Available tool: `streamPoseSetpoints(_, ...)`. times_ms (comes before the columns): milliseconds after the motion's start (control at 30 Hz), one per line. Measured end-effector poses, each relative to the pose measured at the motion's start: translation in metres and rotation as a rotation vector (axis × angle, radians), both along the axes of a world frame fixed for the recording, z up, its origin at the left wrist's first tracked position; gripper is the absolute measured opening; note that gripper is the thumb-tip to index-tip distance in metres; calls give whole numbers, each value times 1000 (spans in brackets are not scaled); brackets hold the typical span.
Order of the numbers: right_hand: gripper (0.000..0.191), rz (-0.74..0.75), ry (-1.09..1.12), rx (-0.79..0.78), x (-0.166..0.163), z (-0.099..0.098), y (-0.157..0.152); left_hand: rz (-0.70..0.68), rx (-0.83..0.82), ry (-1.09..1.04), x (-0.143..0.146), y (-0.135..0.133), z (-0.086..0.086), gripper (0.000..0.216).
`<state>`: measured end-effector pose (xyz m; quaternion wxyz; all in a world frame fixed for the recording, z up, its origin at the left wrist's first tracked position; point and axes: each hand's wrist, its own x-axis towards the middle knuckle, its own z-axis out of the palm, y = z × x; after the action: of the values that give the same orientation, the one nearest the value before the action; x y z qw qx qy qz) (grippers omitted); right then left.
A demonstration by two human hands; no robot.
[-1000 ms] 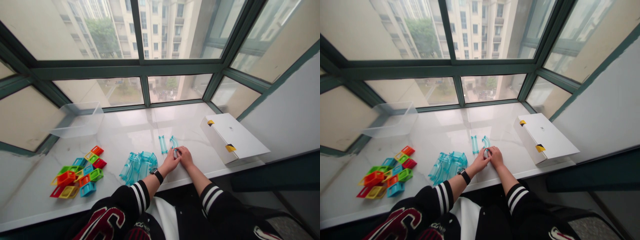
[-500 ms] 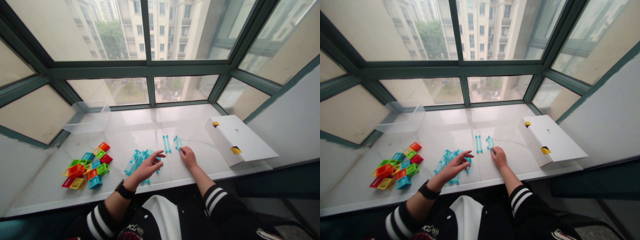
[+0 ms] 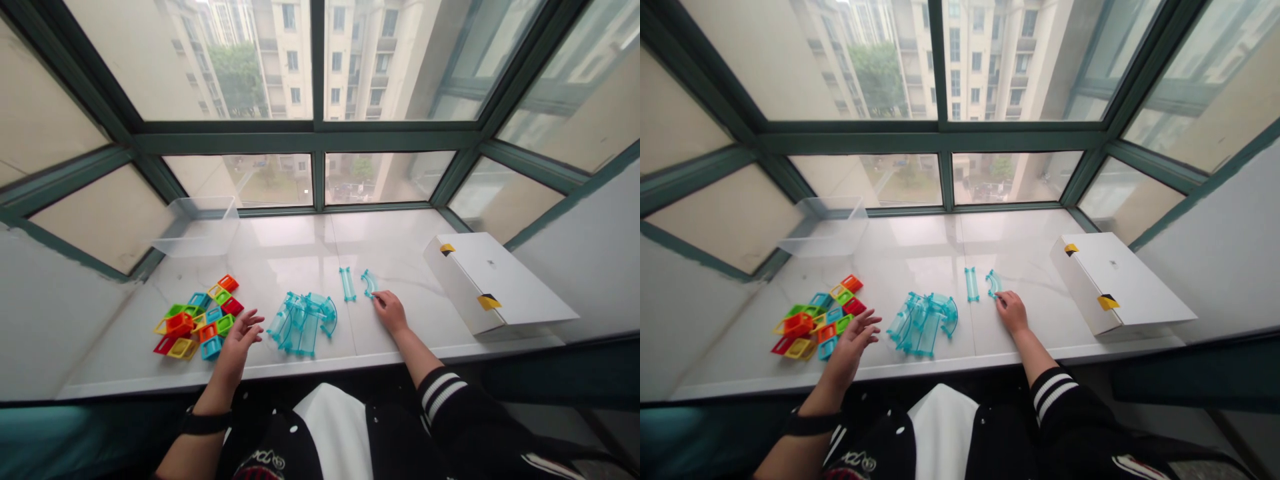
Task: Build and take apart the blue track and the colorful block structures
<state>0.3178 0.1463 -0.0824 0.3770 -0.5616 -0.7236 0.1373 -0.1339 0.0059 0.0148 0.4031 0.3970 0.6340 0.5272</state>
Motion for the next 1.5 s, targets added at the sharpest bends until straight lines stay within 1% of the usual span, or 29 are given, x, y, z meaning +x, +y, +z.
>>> streamPoseSetpoints(100, 28, -29, 37, -10, -1, 4, -2, -50, 9, 168, -1, -4, -9, 61)
streamPoseSetpoints(200, 24, -128, 94, 31, -2, 9, -9, -105, 43, 354, 1, -7, -14, 56)
streamPoseSetpoints(300, 16, -241, 136, 101, -6, 14, -23, -167, 83, 500, 7, -8, -17, 48)
streamPoseSetpoints(367, 14, -241, 158, 106, -13, 18, -35, -217, 103, 567, 12, -7, -19, 46)
streamPoseSetpoints(467, 13, -117, 189, 63, -32, 29, -52, -265, 133, 647, 19, -5, -24, 47)
streamPoseSetpoints(567, 15, 92, 175, -7, -59, 45, -62, -276, 173, 722, 25, -4, -27, 46)
streamPoseSetpoints(633, 18, 204, 131, -35, -78, 57, -64, -281, 188, 757, 28, -4, -27, 45)
streamPoseSetpoints(700, 24, 295, 62, -32, -97, 67, -63, -289, 185, 771, 29, -5, -27, 46)
streamPoseSetpoints(800, 35, 377, -53, -8, -122, 75, -61, -299, 170, 775, 30, -8, -27, 48)
streamPoseSetpoints(867, 39, 394, -120, -1, -136, 76, -58, -303, 169, 780, 30, -10, -27, 46)
streamPoseSetpoints(967, 40, 374, -190, -9, -150, 72, -56, -311, 184, 792, 30, -15, -25, 42)
streamPoseSetpoints(1200, 47, 323, -264, -53, -159, 63, -52, -318, 180, 800, 25, -20, -24, 42)
streamPoseSetpoints(1333, 43, 304, -206, -52, -158, 58, -50, -348, 184, 802, 24, -19, -24, 38)
streamPoseSetpoints(1500, 36, 270, -25, -111, -155, 57, -48, -381, 181, 802, 25, -17, -27, 36)
